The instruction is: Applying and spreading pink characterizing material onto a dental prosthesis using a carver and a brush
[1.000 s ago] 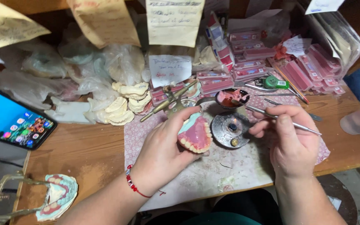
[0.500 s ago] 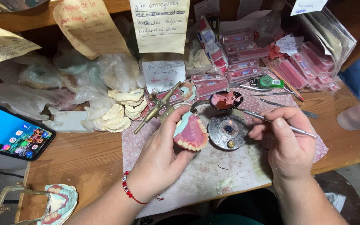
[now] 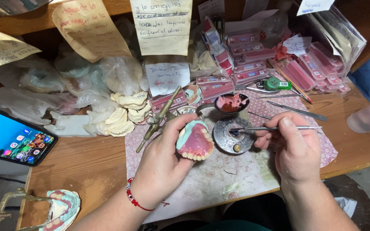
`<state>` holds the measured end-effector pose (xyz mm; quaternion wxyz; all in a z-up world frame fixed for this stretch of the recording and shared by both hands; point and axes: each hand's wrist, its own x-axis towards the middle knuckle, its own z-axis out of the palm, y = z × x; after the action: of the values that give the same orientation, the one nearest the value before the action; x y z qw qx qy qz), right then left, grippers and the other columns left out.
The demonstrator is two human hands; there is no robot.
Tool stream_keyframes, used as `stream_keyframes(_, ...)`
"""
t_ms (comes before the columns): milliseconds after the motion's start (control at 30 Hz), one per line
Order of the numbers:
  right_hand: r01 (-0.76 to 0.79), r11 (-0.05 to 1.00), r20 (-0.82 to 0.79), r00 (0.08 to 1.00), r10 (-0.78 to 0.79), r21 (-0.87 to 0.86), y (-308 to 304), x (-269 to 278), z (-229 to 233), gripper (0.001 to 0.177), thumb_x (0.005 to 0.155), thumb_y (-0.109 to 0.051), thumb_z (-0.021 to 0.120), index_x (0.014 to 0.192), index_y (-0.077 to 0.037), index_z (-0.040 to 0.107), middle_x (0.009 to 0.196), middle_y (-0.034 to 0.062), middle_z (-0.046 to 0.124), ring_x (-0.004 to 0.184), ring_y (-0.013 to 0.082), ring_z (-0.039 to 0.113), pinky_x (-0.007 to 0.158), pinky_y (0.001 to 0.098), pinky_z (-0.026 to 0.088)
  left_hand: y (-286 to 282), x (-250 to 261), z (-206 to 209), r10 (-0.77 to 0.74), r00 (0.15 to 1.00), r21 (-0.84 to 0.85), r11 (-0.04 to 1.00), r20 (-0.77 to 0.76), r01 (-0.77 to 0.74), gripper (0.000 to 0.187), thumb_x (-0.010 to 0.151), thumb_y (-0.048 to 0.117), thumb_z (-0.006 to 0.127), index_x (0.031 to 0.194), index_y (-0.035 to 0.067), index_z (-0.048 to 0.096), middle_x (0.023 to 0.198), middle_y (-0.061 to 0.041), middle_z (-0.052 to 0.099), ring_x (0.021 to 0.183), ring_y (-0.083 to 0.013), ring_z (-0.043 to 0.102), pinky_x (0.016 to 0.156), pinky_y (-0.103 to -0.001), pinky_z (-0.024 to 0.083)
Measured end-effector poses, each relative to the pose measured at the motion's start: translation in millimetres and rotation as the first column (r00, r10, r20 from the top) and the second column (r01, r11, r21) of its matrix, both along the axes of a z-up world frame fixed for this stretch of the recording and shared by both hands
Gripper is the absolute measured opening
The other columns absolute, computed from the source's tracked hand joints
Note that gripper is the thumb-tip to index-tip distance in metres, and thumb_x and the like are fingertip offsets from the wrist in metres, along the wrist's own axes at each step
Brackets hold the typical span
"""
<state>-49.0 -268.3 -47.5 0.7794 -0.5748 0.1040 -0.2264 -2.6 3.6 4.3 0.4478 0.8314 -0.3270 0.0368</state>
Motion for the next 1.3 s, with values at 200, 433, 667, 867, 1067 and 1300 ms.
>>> stream_keyframes(200,-0.006,1.0,0.006,1.0,0.006,-0.015,1.4,-1.1,0.9,0.025,0.103,-0.027,0.057,0.098,-0.004,0.062,0.077,0.0191,0.072,0.056,0.0222,0.068,0.051,0.0254,0.051,-0.7,0.4,0.0,0.006,0.999,0.006,1.0,0.037,-0.006,0.074,0.073,0.007,0.065,0.145,0.013,0.047,0.144,-0.01,0.064,0.126,-0.0321,0.069,0.102,-0.038,0.052)
stream_keyframes(433,0.001,1.0,0.012,1.0,-0.001,-0.008,2.7,-1.8,1.1,0.025,0.103,-0.027,0.056,0.098,-0.003,0.063,0.077,0.0198,0.071,0.055,0.0224,0.067,0.053,0.0259,0.053,0.3,0.2,2.7,-0.006,1.0,0.045,0.999,0.027,0.005,0.08,0.075,0.008,0.062,0.151,0.019,0.043,0.141,-0.01,0.069,0.106,-0.0336,0.075,0.086,-0.038,0.055)
stream_keyframes(667,0.01,1.0,0.023,1.0,-0.01,-0.003,2.6,-2.1,0.9,0.025,0.104,-0.026,0.056,0.098,-0.002,0.063,0.077,0.0203,0.07,0.056,0.0224,0.067,0.053,0.0261,0.054,-2.1,0.5,5.2,0.043,0.998,0.119,0.992,-0.046,-0.037,0.077,0.076,0.017,0.065,0.15,0.023,0.046,0.108,-0.008,0.077,0.08,-0.0342,0.072,0.074,-0.039,0.052)
stream_keyframes(867,0.015,1.0,0.025,1.0,-0.015,-0.009,3.5,-2.3,1.8,0.025,0.103,-0.026,0.056,0.098,-0.002,0.062,0.077,0.0207,0.07,0.056,0.0223,0.066,0.053,0.0256,0.053,-2.0,0.9,6.2,0.019,0.997,0.12,0.993,-0.071,-0.011,0.076,0.074,0.015,0.063,0.148,0.023,0.047,0.114,-0.008,0.076,0.09,-0.0335,0.072,0.079,-0.039,0.053)
stream_keyframes(1067,-0.029,0.996,0.216,0.975,0.046,-0.081,6.4,-13.5,-5.5,0.035,0.106,-0.033,0.057,0.107,0.002,0.061,0.089,0.0275,0.07,0.063,0.0321,0.072,0.059,0.0343,0.063,-2.7,-0.4,6.5,-0.018,0.999,0.091,0.996,-0.031,0.021,0.071,0.078,0.023,0.068,0.146,0.021,0.049,0.126,-0.007,0.077,0.101,-0.0321,0.076,0.083,-0.039,0.055)
stream_keyframes(1300,0.078,0.604,0.443,0.756,0.483,-0.793,10.8,-14.2,5.4,0.042,0.083,-0.032,0.08,0.105,-0.015,0.049,0.117,0.0187,0.075,0.111,0.0357,0.078,0.102,0.0469,0.064,-2.3,-7.8,9.2,-0.099,0.99,0.159,0.981,-0.099,0.114,0.075,0.085,0.033,0.07,0.154,0.021,0.043,0.154,-0.006,0.059,0.136,-0.028,0.06,0.106,-0.039,0.047)
